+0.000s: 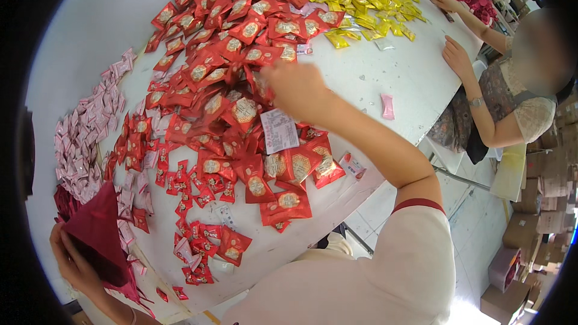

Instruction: The person repeatedly picks up small red packets from a pile on a table and places them into a larger red fabric pouch held in the other hand. The process is continuous and repetitive, with the person handling the items one by one.

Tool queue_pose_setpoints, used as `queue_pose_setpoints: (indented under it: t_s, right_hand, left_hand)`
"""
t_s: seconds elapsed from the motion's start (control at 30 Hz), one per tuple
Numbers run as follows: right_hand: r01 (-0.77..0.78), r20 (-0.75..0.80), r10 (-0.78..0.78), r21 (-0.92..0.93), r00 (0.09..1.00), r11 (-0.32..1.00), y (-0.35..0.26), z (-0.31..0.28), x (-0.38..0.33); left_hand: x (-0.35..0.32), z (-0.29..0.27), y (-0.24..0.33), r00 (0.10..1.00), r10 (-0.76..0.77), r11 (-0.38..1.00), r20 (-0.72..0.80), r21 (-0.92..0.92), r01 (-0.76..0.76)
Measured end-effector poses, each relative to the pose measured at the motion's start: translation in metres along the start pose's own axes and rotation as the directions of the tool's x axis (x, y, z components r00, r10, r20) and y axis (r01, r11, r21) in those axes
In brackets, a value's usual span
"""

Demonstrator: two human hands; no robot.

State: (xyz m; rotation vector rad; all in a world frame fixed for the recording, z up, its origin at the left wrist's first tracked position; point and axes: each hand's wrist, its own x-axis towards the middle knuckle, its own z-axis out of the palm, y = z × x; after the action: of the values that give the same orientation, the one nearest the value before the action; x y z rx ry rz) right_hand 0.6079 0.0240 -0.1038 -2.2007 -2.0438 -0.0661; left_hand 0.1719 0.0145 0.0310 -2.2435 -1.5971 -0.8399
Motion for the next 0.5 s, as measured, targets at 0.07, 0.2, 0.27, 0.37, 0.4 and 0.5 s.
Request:
queue_pose_setpoints:
  t_s: [0.07,0.2,0.27,0.37,0.4,0.5]
  right_hand:
    - [-0.077,-0.093,0.080,0.029,0.992,0.997,0.029,-0.004,0.010]
    - [-0.021,-0.011,0.021,0.048,1.000,0.999,0.082,0.010,0.037]
    - [0.019,0.031,-0.019,0.002,0.999,1.000,0.093,0.017,0.042]
    - [0.134,0.185,-0.113,-0.105,0.976,0.985,0.102,-0.002,0.037]
    - [0.078,0.277,-0.031,-0.159,0.960,0.984,0.092,-0.021,0.033]
    - [0.079,-0.093,-0.036,0.507,0.995,0.858,0.056,-0.073,0.000]
  left_hand:
    - [-0.002,0.002,0.010,0.997,-0.064,0.995,-0.042,-0.073,0.061]
    - [0.004,-0.005,0.034,0.997,-0.048,0.994,0.057,-0.100,0.054]
    - [0.019,0.009,0.060,0.989,0.030,0.992,0.143,-0.130,-0.011]
    - [0.029,-0.006,0.084,0.934,0.086,0.995,0.346,0.009,-0.095]
    - [0.031,-0.005,0.086,0.934,0.148,0.985,0.324,0.034,-0.167]
    - [0.040,0.014,0.104,0.911,0.186,0.962,0.368,-0.257,-0.093]
